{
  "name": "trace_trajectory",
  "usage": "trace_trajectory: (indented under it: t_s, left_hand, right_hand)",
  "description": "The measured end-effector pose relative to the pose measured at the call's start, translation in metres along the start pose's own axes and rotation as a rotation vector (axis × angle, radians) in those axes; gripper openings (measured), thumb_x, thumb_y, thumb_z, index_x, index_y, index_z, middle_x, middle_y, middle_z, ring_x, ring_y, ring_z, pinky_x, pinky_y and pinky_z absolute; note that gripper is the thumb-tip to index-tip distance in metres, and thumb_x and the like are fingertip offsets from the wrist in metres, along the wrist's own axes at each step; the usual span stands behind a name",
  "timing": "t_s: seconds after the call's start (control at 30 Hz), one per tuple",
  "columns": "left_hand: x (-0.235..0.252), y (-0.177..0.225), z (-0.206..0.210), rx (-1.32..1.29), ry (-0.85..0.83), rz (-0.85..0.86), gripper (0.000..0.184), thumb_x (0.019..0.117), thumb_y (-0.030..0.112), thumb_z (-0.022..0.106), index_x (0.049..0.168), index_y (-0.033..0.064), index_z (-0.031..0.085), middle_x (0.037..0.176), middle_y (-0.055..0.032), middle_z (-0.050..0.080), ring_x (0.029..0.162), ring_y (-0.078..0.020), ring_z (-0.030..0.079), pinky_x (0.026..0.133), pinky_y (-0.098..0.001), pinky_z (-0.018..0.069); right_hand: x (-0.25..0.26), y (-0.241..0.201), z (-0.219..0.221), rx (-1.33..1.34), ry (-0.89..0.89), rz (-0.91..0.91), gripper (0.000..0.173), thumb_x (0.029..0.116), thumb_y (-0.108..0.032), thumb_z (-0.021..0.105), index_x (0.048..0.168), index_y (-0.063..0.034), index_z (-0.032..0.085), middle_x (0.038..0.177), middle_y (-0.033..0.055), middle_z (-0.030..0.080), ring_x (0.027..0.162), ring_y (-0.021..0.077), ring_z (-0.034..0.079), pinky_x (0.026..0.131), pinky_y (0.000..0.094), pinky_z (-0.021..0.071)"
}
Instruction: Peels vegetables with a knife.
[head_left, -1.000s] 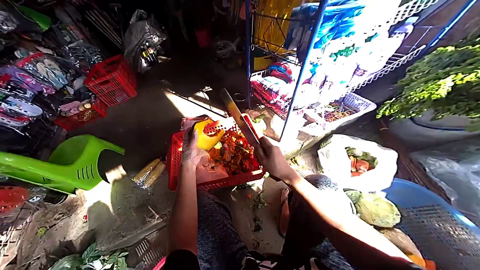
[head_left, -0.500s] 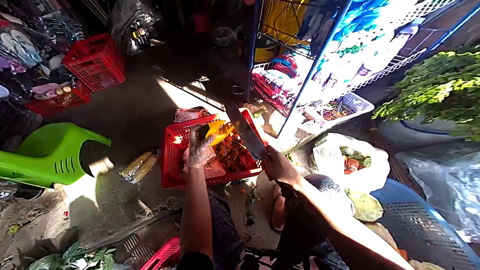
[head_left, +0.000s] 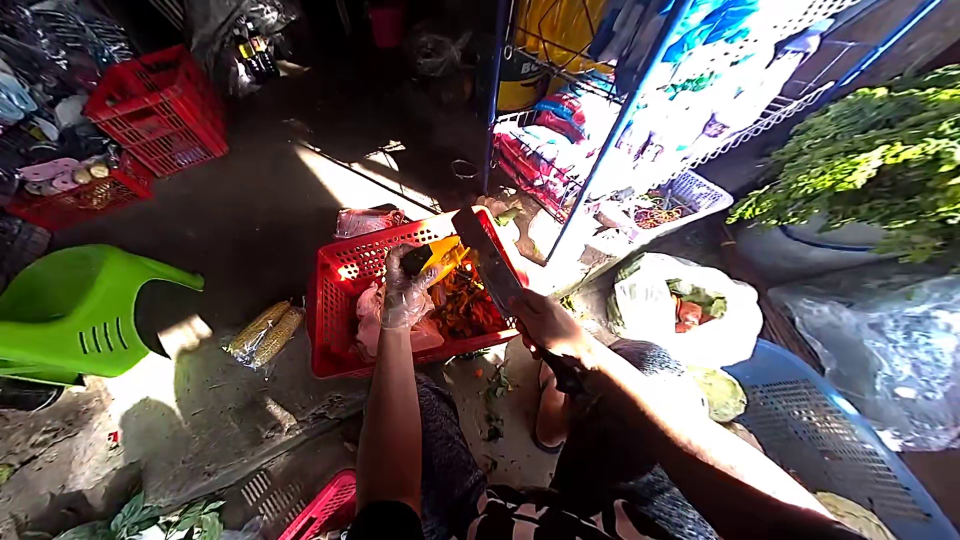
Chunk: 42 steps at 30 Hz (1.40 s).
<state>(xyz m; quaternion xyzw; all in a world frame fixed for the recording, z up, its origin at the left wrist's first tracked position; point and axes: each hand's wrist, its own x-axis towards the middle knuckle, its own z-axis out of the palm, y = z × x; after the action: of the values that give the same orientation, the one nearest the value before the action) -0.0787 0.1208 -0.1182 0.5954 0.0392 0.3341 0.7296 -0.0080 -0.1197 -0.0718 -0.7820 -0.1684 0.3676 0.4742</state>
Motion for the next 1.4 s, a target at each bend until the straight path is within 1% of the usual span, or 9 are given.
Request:
trace_trajectory:
  t_s: [0.23,0.43,0.63,1.03,1.13,1.2,1.3,1.33,1.4]
  left_hand:
    - [-0.008,-0.013,0.018,-0.024,0.068,0.014,0.059,0.0767,0.006,0.082,0.126,0.0170,0.051,0.111,0.0008,0.066,0.099,-0.0122,0.066,0.086,-0.0360,0.0584]
    - [-0.003,-0.009,-0.004,0.140,-0.006,-0.030,0.058,0.0767,0.004,0.080,0.127,0.0138,0.053,0.116,-0.0018,0.064,0.104,-0.0134,0.064,0.090,-0.0364,0.0566]
    - [-0.008,-0.008,0.004,0.313,0.010,-0.022,0.062,0.0733,0.005,0.084,0.128,0.0077,0.057,0.126,-0.0092,0.060,0.113,-0.0170,0.061,0.095,-0.0374,0.0548]
    - [-0.006,-0.019,0.013,0.131,0.006,-0.058,0.062,0.0745,0.007,0.083,0.129,0.0118,0.053,0.118,-0.0030,0.064,0.104,-0.0127,0.064,0.088,-0.0346,0.0568]
    - [-0.003,-0.013,0.016,-0.031,0.043,-0.125,0.058,0.0779,0.028,0.084,0.126,0.0199,0.053,0.113,0.0020,0.066,0.100,-0.0113,0.065,0.084,-0.0358,0.0582]
    - [-0.005,-0.009,0.018,-0.195,0.090,-0.252,0.053,0.0876,0.046,0.072,0.131,0.0218,0.052,0.115,-0.0025,0.065,0.102,-0.0196,0.066,0.082,-0.0461,0.0585]
    - [-0.006,0.002,0.030,-0.423,0.204,-0.524,0.087,0.0867,0.085,0.039,0.143,0.0187,0.046,0.129,-0.0143,0.063,0.114,-0.0328,0.063,0.088,-0.0567,0.0554]
    - [-0.003,0.006,0.033,-0.500,0.277,-0.606,0.095,0.0825,0.091,0.034,0.142,0.0188,0.048,0.130,-0.0154,0.062,0.117,-0.0337,0.062,0.092,-0.0578,0.0541]
    - [0.002,0.006,0.032,-0.608,0.360,-0.650,0.083,0.0886,0.082,0.041,0.132,0.0136,0.056,0.121,-0.0181,0.065,0.109,-0.0356,0.065,0.088,-0.0577,0.0557]
  right_hand:
    - [0.005,0.008,0.009,0.120,0.025,0.019,0.033,0.1139,-0.030,0.036,0.125,-0.0033,0.052,0.071,0.0018,0.049,0.047,0.0092,0.051,0.046,0.0266,0.0505]
    - [0.000,0.007,-0.014,0.094,-0.139,0.085,0.027,0.1138,-0.029,0.037,0.117,-0.0064,0.050,0.068,-0.0012,0.046,0.046,0.0065,0.048,0.044,0.0222,0.0477]
    - [0.011,0.020,-0.004,0.084,-0.146,0.093,0.030,0.1134,-0.032,0.038,0.126,-0.0072,0.050,0.071,-0.0012,0.046,0.048,0.0062,0.048,0.045,0.0222,0.0469]
    - [0.016,0.008,0.010,0.366,-0.208,0.156,0.027,0.1136,-0.033,0.036,0.120,-0.0101,0.049,0.069,-0.0012,0.047,0.045,0.0073,0.048,0.041,0.0231,0.0480]
    - [0.010,0.001,0.009,0.388,-0.194,0.131,0.027,0.1136,-0.032,0.036,0.118,-0.0094,0.050,0.069,-0.0008,0.048,0.045,0.0075,0.049,0.041,0.0232,0.0483]
    - [0.008,-0.001,0.012,0.278,-0.147,0.041,0.027,0.1136,-0.030,0.038,0.117,-0.0066,0.052,0.071,-0.0002,0.048,0.047,0.0068,0.050,0.043,0.0226,0.0484]
    - [0.012,-0.002,0.011,-0.044,-0.030,-0.109,0.034,0.1129,-0.030,0.039,0.119,-0.0020,0.057,0.077,0.0050,0.052,0.058,0.0128,0.052,0.057,0.0315,0.0494]
    - [0.014,0.000,0.011,-0.132,0.002,-0.149,0.035,0.1125,-0.030,0.040,0.120,-0.0022,0.059,0.077,0.0068,0.054,0.061,0.0156,0.054,0.061,0.0355,0.0499]
    - [0.018,0.005,0.009,-0.263,0.031,-0.222,0.038,0.1122,-0.032,0.040,0.124,-0.0030,0.060,0.079,0.0094,0.058,0.065,0.0196,0.058,0.066,0.0406,0.0513]
